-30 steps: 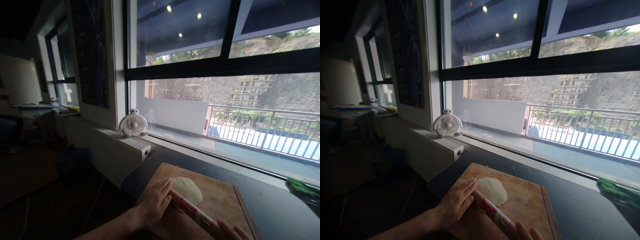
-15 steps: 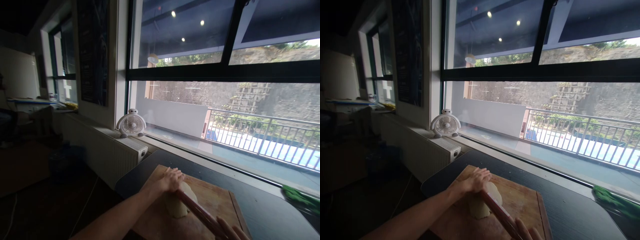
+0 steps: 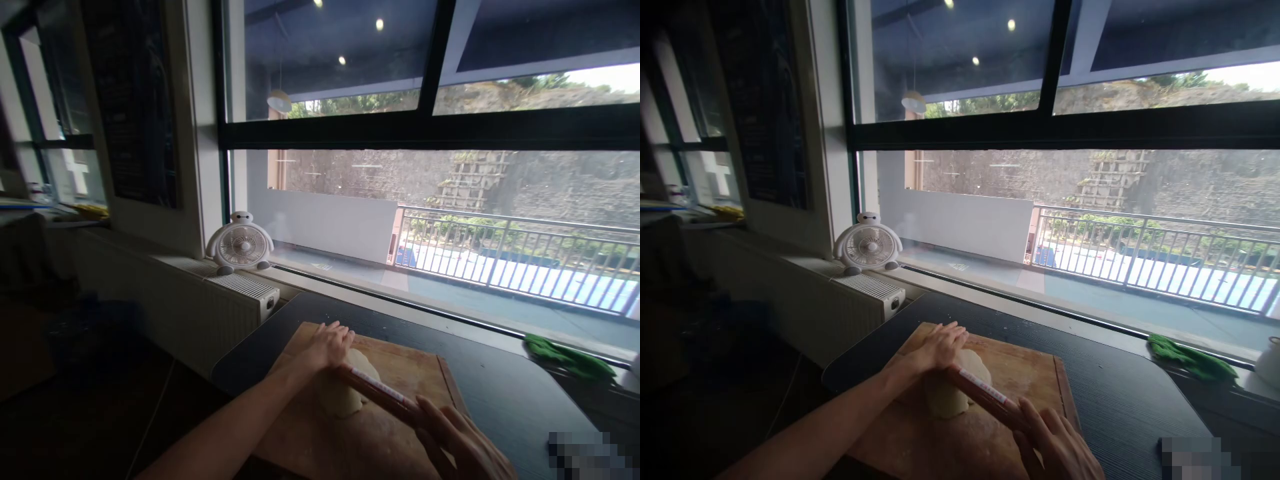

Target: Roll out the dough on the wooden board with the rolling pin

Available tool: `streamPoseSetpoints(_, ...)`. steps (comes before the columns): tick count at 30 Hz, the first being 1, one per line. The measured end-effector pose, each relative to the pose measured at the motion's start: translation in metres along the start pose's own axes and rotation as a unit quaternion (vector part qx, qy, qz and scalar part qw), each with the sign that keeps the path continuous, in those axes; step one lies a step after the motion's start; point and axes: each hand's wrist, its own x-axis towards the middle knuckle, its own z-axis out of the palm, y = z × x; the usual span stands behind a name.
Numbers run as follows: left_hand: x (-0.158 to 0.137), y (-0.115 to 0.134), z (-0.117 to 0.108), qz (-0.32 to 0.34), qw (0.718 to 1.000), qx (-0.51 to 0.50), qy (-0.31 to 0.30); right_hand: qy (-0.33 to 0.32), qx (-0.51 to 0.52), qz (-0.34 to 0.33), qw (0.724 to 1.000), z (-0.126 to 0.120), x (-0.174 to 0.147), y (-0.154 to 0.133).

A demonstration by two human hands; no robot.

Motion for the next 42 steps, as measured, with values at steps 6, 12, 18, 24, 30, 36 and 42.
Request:
streamPoseSetpoints(6, 0.006, 0.002, 0.003, 0.004, 1.000, -0.021, 0.021, -0.004, -0.016, 0.013, 1.000, -0.005, -0.004, -0.008)
streamPoseSetpoints(12, -0.105, 0.004, 0.004, 0.002, 0.994, -0.024, 0.108, -0.002, -0.043, -0.027, 0.999, 0.013, -0.026, -0.006)
streamPoseSetpoints(18, -0.080, 0.005, 0.001, -0.045, 0.993, -0.011, 0.108, -0.047, -0.028, 0.001, 0.998, 0.029, 0.014, 0.003)
streamPoseSetpoints(24, 0.001, -0.009, -0.003, -0.080, 0.992, -0.013, 0.093, -0.099, -0.022, 0.066, 0.993, 0.050, 0.095, 0.021)
streamPoseSetpoints(30, -0.034, 0.009, -0.009, -0.037, 0.992, -0.024, 0.117, -0.114, -0.019, 0.048, 0.992, 0.060, 0.075, 0.020)
streamPoseSetpoints(36, -0.112, 0.041, -0.013, -0.018, 0.989, -0.068, 0.134, 0.009, -0.106, -0.041, 0.993, 0.065, -0.018, 0.019)
streamPoseSetpoints(42, -0.080, 0.025, -0.007, -0.048, 0.987, -0.046, 0.144, -0.089, -0.055, -0.029, 0.994, 0.051, 0.016, 0.015)
